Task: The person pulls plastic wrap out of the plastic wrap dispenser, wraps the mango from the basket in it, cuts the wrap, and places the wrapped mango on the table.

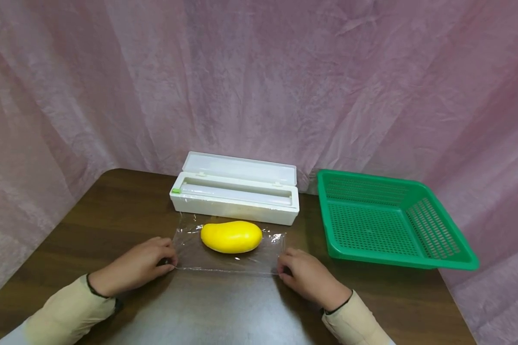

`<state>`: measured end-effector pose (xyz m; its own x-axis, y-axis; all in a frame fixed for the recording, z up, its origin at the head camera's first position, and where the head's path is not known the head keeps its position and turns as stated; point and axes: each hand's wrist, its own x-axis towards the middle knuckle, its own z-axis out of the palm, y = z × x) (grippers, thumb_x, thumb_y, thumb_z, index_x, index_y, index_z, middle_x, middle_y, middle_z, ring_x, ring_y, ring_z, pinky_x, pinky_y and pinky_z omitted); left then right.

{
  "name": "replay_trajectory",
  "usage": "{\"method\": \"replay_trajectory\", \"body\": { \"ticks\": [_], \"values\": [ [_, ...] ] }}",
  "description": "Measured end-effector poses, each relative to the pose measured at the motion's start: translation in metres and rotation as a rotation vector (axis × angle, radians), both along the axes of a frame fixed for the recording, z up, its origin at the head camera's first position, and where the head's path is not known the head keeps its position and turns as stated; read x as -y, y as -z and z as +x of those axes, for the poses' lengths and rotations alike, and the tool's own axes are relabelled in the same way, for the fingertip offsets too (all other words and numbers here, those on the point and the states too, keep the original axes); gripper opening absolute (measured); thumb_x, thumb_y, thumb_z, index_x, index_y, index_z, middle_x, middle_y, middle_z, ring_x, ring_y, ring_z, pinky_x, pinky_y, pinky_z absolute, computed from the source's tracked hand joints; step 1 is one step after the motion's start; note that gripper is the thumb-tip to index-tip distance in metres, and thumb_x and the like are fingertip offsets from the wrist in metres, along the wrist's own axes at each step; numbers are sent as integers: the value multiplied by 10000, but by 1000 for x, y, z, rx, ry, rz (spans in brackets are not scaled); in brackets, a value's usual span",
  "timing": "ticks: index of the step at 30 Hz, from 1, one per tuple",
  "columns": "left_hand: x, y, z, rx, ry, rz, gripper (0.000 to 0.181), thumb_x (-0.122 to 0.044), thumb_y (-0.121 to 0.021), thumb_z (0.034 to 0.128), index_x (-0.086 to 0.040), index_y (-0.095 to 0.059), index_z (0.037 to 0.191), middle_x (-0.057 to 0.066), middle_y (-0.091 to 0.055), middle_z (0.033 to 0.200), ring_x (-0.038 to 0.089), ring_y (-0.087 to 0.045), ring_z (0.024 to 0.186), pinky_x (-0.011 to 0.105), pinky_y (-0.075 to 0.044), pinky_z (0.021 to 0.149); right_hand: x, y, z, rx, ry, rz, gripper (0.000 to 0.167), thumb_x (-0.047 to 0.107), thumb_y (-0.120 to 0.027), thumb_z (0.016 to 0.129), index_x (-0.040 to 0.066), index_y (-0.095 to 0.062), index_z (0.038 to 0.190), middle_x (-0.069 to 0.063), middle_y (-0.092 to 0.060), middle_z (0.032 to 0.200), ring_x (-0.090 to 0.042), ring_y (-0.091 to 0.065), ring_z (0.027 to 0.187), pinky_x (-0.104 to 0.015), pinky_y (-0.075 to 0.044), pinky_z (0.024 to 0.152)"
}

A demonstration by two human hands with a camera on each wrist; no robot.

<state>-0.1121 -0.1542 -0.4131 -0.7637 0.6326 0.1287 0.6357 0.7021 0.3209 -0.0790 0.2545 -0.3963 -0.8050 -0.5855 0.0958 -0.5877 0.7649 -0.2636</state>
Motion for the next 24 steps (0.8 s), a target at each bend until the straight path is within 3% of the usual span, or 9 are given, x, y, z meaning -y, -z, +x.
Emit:
{"method": "replay_trajectory", "body": {
  "ticks": [3, 9, 24],
  "values": [
    [0, -3, 0, -4, 5, 20, 180, -116, -777, 859, -237, -665, 787, -104, -568, 852, 97, -548, 840, 478, -496, 977, 0, -2, 2, -37, 15, -3, 190, 119, -786, 853, 221, -625, 846, 104, -541, 858, -60, -528, 798, -259, -497, 716],
    [2, -5, -2, 9, -24, 36, 132, -120, -781, 863, -225, -701, 858, -101, -594, 885, 91, -530, 851, 299, -494, 747, 1, -7, 4, -66, 70, -7, 174, 128, -794, 848, 215, -645, 868, 97, -556, 865, -71, -557, 792, -261, -514, 714],
    [-5, -19, -16, -8, -107, 99, 79, -114, -753, 888, -168, -696, 891, -84, -582, 861, 101, -536, 810, 288, -486, 724, -2, -10, -9, -105, 148, -73, 157, 91, -785, 850, 175, -657, 884, 73, -591, 906, -121, -640, 802, -221, -534, 697]
  ]
}}
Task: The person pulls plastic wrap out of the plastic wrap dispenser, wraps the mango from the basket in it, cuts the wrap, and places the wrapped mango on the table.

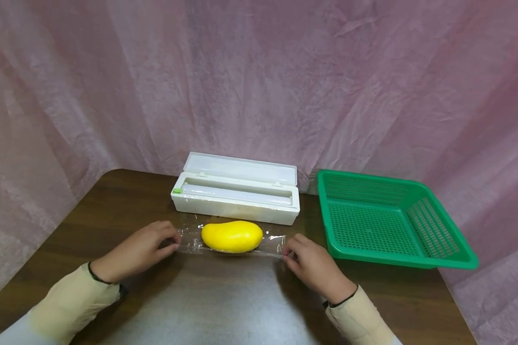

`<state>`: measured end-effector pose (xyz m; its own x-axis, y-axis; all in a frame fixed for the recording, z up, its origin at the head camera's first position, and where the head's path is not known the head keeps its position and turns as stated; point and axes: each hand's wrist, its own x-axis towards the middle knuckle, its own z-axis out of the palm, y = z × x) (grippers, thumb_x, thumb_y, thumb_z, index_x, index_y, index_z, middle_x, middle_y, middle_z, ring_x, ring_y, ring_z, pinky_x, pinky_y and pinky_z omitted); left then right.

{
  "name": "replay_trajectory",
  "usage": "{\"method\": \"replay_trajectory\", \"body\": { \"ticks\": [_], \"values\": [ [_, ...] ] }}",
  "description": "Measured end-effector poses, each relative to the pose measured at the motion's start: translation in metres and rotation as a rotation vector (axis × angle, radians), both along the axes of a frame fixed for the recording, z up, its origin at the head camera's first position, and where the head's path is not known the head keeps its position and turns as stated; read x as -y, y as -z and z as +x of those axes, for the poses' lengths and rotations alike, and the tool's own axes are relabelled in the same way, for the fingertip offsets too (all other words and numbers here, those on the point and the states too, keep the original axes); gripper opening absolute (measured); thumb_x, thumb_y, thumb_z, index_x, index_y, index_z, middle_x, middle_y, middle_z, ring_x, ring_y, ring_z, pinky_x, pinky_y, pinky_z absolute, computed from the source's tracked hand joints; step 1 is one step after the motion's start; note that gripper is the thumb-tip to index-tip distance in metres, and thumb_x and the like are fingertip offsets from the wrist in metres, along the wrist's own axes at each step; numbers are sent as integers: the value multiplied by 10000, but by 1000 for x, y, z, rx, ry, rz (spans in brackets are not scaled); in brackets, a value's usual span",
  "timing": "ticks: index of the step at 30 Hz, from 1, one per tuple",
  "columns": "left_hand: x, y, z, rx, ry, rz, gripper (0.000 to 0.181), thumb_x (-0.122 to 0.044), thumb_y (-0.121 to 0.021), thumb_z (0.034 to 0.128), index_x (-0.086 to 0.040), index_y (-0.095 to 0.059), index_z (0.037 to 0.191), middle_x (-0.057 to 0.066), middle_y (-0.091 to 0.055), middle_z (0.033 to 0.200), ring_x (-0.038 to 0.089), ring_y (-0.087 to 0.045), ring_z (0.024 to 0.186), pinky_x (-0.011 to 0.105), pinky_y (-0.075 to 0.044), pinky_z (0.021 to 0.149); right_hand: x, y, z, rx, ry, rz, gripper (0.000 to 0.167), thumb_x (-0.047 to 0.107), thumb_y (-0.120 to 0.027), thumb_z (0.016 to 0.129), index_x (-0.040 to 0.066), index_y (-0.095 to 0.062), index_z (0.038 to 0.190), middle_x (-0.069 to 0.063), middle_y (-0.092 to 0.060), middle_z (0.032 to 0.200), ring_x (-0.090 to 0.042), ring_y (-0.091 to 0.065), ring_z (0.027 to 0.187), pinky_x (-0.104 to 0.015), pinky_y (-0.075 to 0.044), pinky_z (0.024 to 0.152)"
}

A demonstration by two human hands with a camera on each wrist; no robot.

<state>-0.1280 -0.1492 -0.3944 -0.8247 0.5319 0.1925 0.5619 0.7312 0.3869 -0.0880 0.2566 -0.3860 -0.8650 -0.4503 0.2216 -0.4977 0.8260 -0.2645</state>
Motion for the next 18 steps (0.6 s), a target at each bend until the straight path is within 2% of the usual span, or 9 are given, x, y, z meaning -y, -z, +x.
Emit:
{"method": "replay_trajectory", "body": {
  "ticks": [7, 18],
  "values": [
    [-1, -2, -7, -14, -56, 55, 50, -88, -737, 891, -132, -720, 909, -66, -618, 872, 112, -578, 821, 320, -514, 757, -1, 1, -6, -35, 34, -32, 142, 102, -776, 862, 176, -662, 900, 67, -601, 932, -117, -647, 807, -229, -533, 692],
    [-7, 1, -18, 17, -147, 127, 42, -112, -704, 925, -141, -704, 894, -32, -610, 869, 125, -578, 810, 323, -512, 750, -2, 8, -14, -67, 71, -90, 124, 107, -766, 880, 169, -667, 918, 47, -613, 958, -132, -627, 796, -227, -516, 673]
  ]
}}
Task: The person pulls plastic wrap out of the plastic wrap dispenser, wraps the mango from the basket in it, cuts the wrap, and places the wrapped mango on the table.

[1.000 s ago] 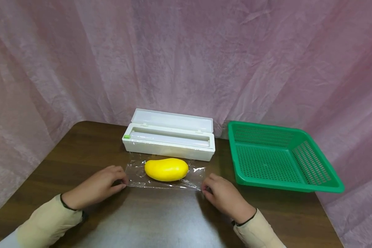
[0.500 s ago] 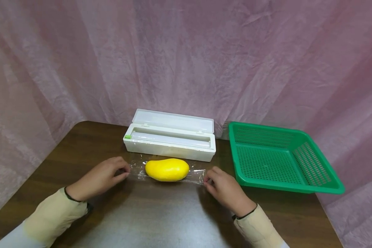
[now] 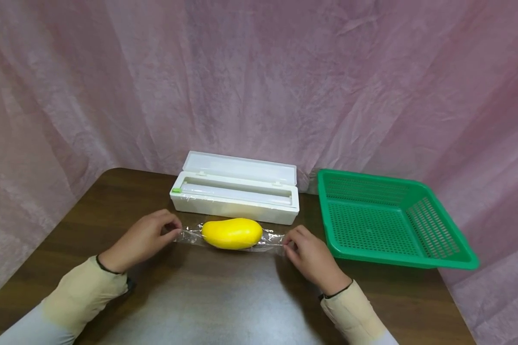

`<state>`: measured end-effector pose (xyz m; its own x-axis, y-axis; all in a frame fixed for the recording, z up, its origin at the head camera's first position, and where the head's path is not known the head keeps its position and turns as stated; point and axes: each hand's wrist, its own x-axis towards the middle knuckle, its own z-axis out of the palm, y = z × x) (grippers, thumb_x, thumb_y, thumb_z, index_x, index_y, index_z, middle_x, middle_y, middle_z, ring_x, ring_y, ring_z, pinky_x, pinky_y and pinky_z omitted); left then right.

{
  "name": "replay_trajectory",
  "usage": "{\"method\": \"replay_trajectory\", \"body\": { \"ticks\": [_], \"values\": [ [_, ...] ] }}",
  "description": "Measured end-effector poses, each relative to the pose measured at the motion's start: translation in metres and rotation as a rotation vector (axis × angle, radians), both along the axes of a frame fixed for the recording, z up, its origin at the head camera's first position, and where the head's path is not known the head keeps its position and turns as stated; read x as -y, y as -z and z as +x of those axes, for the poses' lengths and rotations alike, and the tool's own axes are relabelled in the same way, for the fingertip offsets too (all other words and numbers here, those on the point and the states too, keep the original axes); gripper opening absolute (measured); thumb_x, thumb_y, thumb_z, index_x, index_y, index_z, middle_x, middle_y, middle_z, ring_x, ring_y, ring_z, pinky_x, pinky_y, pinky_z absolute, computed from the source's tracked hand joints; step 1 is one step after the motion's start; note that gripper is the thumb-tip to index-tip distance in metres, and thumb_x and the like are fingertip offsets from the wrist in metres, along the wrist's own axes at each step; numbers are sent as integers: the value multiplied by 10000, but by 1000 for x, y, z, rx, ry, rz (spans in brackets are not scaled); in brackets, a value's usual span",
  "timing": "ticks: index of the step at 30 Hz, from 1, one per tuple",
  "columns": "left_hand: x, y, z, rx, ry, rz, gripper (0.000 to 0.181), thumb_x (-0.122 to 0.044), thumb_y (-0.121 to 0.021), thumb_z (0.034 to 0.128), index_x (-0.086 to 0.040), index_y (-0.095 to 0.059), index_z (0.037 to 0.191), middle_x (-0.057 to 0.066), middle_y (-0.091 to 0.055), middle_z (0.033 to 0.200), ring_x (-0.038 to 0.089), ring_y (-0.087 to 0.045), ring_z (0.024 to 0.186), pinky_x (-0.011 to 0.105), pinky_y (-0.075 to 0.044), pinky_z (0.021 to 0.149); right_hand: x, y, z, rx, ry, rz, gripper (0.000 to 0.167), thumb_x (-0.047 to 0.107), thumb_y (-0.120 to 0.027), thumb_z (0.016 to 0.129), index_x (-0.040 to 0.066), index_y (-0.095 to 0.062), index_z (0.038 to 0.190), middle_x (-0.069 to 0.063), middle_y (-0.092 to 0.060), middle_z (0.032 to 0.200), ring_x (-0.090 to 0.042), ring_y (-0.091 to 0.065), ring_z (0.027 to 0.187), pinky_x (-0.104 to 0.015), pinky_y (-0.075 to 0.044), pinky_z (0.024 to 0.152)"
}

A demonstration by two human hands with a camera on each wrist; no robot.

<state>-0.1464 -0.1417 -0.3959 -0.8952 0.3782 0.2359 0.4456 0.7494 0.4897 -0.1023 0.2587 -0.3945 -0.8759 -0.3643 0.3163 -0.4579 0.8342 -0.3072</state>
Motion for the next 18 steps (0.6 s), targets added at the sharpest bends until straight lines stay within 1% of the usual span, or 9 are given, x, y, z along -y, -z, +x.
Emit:
{"method": "replay_trajectory", "body": {
  "ticks": [5, 9, 14, 18],
  "values": [
    [-3, 4, -5, 10, -28, 17, 31, -131, -721, 920, -129, -701, 897, -14, -605, 849, 137, -552, 778, 317, -483, 730, 1, 2, -6, 43, 24, -6, 102, 117, -758, 892, 167, -676, 928, 53, -606, 945, -112, -608, 804, -241, -528, 700],
    [-6, 7, -9, 33, -46, 26, 35, -142, -721, 920, -125, -697, 900, -8, -609, 864, 140, -538, 777, 315, -470, 729, 1, 3, -10, 44, 32, -1, 104, 111, -761, 886, 160, -677, 920, 46, -612, 922, -101, -602, 792, -256, -537, 699],
    [-10, 11, -12, 42, -66, 33, 36, -142, -707, 920, -131, -691, 890, 9, -619, 893, 151, -540, 789, 326, -465, 740, 2, 5, -15, 55, 48, -1, 86, 121, -748, 896, 160, -674, 913, 33, -611, 899, -89, -587, 783, -269, -535, 697],
    [-13, 12, -15, 77, -76, 40, 33, -154, -695, 936, -130, -695, 913, 18, -616, 907, 144, -542, 783, 326, -465, 738, 3, 5, -18, 94, 78, -8, 54, 137, -728, 914, 155, -676, 919, 35, -608, 896, -87, -576, 784, -282, -530, 707]
  ]
}}
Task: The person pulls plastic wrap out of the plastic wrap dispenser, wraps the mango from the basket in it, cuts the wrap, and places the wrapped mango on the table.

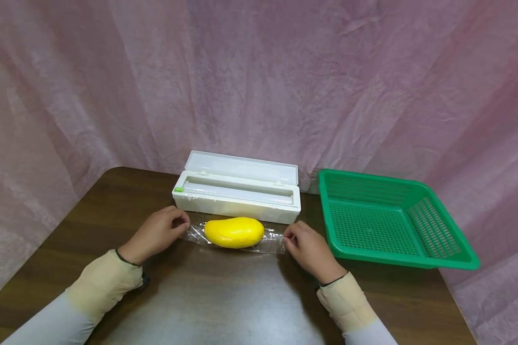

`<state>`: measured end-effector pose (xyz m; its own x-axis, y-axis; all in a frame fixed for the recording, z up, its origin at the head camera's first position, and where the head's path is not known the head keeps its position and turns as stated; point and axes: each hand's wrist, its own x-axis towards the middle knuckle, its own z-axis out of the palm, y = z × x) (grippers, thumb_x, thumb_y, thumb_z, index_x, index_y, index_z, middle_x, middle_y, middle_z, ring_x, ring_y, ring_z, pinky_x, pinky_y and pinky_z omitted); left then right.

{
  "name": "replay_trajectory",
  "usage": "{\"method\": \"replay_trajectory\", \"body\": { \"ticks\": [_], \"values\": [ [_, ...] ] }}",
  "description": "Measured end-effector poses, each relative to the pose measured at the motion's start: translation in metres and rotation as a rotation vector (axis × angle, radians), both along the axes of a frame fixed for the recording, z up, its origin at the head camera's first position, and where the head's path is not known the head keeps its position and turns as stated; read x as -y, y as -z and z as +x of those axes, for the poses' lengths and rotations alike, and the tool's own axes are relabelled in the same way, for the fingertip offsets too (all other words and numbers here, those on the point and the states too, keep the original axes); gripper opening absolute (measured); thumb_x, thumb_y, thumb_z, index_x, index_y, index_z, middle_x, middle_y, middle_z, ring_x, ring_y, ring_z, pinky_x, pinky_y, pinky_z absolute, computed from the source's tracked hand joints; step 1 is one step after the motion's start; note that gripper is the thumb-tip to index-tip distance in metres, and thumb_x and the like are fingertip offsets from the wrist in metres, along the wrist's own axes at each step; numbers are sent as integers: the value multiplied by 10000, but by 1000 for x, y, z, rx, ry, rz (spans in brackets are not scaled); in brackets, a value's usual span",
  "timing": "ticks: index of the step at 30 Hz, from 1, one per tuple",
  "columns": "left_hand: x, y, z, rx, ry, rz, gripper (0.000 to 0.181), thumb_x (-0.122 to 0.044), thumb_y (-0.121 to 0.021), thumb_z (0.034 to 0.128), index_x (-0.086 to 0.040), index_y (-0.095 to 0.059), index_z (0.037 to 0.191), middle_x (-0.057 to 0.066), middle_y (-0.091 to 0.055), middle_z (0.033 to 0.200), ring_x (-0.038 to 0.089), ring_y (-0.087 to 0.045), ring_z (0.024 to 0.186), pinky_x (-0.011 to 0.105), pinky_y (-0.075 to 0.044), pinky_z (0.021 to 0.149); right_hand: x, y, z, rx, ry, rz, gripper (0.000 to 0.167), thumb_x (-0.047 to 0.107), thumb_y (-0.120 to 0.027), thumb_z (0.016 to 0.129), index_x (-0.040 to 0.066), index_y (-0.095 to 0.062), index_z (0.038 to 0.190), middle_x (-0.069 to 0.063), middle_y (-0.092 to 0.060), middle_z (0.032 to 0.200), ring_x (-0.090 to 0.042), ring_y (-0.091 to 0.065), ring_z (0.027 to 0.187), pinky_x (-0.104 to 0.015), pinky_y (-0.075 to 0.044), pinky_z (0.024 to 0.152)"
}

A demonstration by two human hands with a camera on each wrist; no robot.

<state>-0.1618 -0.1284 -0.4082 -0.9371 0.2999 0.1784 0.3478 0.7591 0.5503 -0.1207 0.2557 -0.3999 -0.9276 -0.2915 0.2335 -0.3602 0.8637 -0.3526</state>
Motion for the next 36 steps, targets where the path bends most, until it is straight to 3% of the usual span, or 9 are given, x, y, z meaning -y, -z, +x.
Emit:
{"method": "replay_trajectory", "body": {
  "ticks": [3, 7, 10, 15, 20, 25, 29, 33, 36],
  "values": [
    [-2, -4, 0, 28, -13, 3, 104, -176, -677, 951, -100, -714, 1013, 48, -635, 964, 171, -571, 819, 348, -488, 757, 2, 0, -2, 25, 17, 0, 42, 156, -719, 924, 148, -678, 931, 35, -611, 902, -97, -583, 794, -289, -529, 716],
    [-13, -18, 10, 18, 16, -6, 373, -259, -704, 931, -69, -679, 1251, 118, -648, 1185, 293, -605, 1069, 488, -475, 911, 3, 0, -2, 38, 27, -3, 41, 178, -705, 937, 148, -678, 936, 26, -615, 907, -120, -592, 793, -283, -524, 711],
    [-28, -25, 18, -10, 99, -19, 570, -325, -784, 869, -98, -616, 1365, 116, -607, 1306, 334, -552, 1232, 583, -405, 1009, 3, 1, -2, 29, 32, -14, 41, 174, -703, 937, 146, -674, 928, 16, -616, 900, -125, -596, 780, -277, -521, 700],
    [-52, -21, 21, -25, 235, -84, 770, -336, -876, 777, -167, -541, 1449, 65, -554, 1384, 288, -535, 1275, 564, -372, 1086, 4, 4, -3, 16, 38, -34, 50, 156, -714, 924, 142, -669, 909, 10, -617, 888, -104, -589, 765, -281, -518, 695],
    [-63, -15, 17, -32, 266, -144, 729, -279, -871, 784, -175, -558, 1434, 76, -555, 1409, 284, -555, 1258, 525, -410, 1035, 4, 5, -4, 24, 34, -38, 47, 177, -704, 933, 150, -671, 913, 22, -615, 889, -81, -566, 757, -266, -510, 691],
    [-63, -16, 9, -23, 283, -125, 555, -209, -810, 853, -113, -620, 1365, 94, -606, 1354, 268, -585, 1212, 487, -462, 987, 3, 4, -5, 38, 38, -36, 48, 191, -697, 944, 151, -674, 934, 23, -613, 901, -87, -557, 762, -259, -507, 690],
    [-61, -15, 5, 7, 315, -102, 505, -188, -771, 890, -70, -627, 1360, 117, -613, 1348, 286, -591, 1204, 467, -479, 1018, 7, 1, -3, -31, 35, -40, 118, 186, -713, 935, 118, -668, 1020, -26, -619, 984, -157, -593, 855, -340, -539, 760],
    [-59, -15, 3, 20, 326, -99, 503, -201, -747, 911, -61, -616, 1376, 125, -615, 1349, 294, -585, 1219, 465, -465, 1047, 26, -9, -1, -157, -53, -69, 321, 192, -766, 893, 55, -642, 1157, -108, -617, 1137, -265, -599, 1061, -456, -528, 918],
    [-60, -15, 3, 27, 323, -97, 502, -223, -735, 924, -67, -611, 1384, 125, -609, 1361, 293, -580, 1230, 465, -461, 1058, 47, -18, -2, -163, -163, -73, 496, 265, -812, 855, 54, -612, 1256, -119, -596, 1247, -289, -570, 1166, -485, -502, 984]
  ]
}}
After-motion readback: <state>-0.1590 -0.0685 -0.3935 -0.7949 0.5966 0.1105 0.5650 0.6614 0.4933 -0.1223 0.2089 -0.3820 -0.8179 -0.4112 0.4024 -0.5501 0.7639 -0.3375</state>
